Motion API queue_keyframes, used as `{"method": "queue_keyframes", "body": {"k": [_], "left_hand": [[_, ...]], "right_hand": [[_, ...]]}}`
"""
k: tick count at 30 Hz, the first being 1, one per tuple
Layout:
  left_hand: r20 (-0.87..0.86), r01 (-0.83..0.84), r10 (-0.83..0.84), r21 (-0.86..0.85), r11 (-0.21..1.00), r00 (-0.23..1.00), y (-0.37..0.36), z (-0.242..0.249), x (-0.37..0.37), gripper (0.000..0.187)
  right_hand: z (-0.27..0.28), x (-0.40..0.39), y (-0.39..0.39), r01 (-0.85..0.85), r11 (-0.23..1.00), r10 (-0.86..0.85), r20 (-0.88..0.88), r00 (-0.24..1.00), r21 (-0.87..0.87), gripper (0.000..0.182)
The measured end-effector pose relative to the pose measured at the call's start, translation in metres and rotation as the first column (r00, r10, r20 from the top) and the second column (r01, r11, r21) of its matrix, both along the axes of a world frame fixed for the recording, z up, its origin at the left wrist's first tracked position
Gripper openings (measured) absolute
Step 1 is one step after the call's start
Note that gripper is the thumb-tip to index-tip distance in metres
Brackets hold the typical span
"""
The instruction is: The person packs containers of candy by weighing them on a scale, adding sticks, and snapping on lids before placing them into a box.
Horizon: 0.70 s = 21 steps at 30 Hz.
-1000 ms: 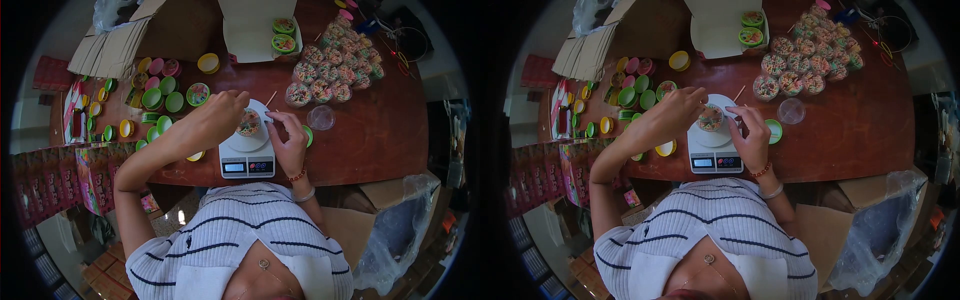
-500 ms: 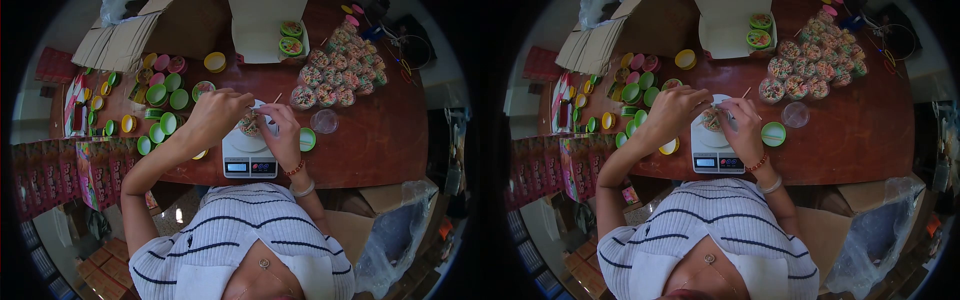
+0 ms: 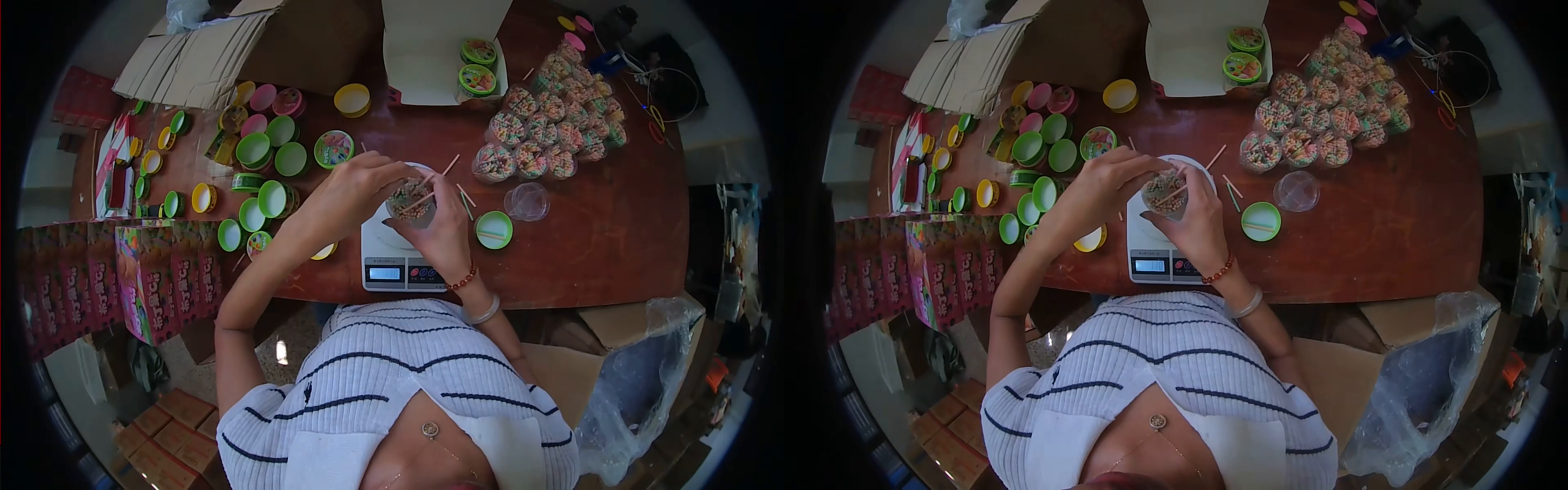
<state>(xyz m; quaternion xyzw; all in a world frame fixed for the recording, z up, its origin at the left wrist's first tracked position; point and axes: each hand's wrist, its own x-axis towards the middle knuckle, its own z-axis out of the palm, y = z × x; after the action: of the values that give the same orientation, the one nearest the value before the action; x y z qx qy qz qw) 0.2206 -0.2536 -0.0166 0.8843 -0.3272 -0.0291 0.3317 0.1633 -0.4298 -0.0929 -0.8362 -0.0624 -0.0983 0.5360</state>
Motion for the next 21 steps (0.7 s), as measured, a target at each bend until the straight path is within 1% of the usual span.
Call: {"method": "queue_keyframes", "body": {"k": [2,4,6,8,9,10,11,12,14,16,17,18,19,20,21], "left_hand": [[0.009,-0.024,0.024,-0.034,0.999,1.000,0.005,-0.003,0.000,0.020],[0.011,-0.046,0.047,-0.066,0.997,0.999,0.009,-0.002,-0.001,0.019],[-0.018,-0.124,0.123,-0.146,0.981,0.992,0.011,0.010,-0.001,0.020],[-0.044,-0.137,0.132,-0.164,0.977,0.990,0.005,0.021,-0.012,0.020],[-0.070,-0.153,0.143,-0.183,0.971,0.987,-0.001,0.022,-0.020,0.020],[-0.051,-0.078,0.069,-0.195,0.978,0.996,-0.012,0.020,-0.029,0.031],[0.022,-0.015,0.020,-0.200,0.980,1.000,-0.029,0.011,-0.040,0.036],[0.100,0.041,-0.021,-0.202,0.979,0.995,-0.050,-0.004,-0.052,0.041],[0.065,0.092,-0.086,-0.092,0.991,0.994,-0.088,-0.033,-0.072,0.037],[-0.016,0.136,-0.135,0.070,0.988,0.991,-0.127,-0.075,-0.074,0.042],[-0.027,0.108,-0.106,0.076,0.991,0.994,-0.139,-0.088,-0.075,0.042],[0.024,0.083,-0.086,0.088,0.993,0.996,-0.149,-0.099,-0.075,0.036],[0.073,0.061,-0.068,0.099,0.993,0.995,-0.151,-0.105,-0.077,0.029],[0.058,0.041,-0.048,0.105,0.994,0.997,-0.141,-0.093,-0.077,0.029],[0.051,0.028,-0.026,-0.043,0.999,0.998,-0.129,-0.081,-0.078,0.022]], "right_hand": [[-0.006,0.005,-0.002,-0.053,0.998,0.056,0.106,0.993,-0.027,0.088],[0.002,0.004,-0.008,-0.077,0.996,0.080,0.084,0.993,-0.041,0.089],[0.006,0.001,-0.016,-0.092,0.994,0.096,0.064,0.993,-0.052,0.090],[0.005,-0.005,-0.031,-0.074,0.995,0.072,0.022,0.997,0.074,0.089],[0.010,-0.010,-0.041,-0.066,0.992,0.066,0.008,0.998,0.108,0.077],[0.010,-0.016,-0.052,-0.003,0.990,0.003,-0.001,1.000,0.138,0.070],[0.010,-0.022,-0.064,0.060,0.984,-0.059,-0.009,0.998,0.166,0.062],[0.014,-0.030,-0.076,0.163,0.973,-0.165,0.002,0.986,0.165,0.046],[0.005,-0.039,-0.103,0.356,0.912,-0.363,-0.002,0.932,0.205,0.035],[0.000,-0.047,-0.121,0.461,0.855,-0.465,-0.045,0.884,0.238,0.027],[-0.001,-0.050,-0.127,0.504,0.847,-0.500,-0.072,0.863,0.170,0.024],[-0.005,-0.053,-0.129,0.481,0.860,-0.473,-0.083,0.877,0.173,0.024],[-0.011,-0.058,-0.130,0.491,0.856,-0.483,-0.084,0.871,0.163,0.025],[-0.014,-0.062,-0.130,0.505,0.850,-0.498,-0.086,0.863,0.150,0.025],[-0.015,-0.066,-0.127,0.501,0.851,-0.490,-0.106,0.865,0.159,0.024]]}}
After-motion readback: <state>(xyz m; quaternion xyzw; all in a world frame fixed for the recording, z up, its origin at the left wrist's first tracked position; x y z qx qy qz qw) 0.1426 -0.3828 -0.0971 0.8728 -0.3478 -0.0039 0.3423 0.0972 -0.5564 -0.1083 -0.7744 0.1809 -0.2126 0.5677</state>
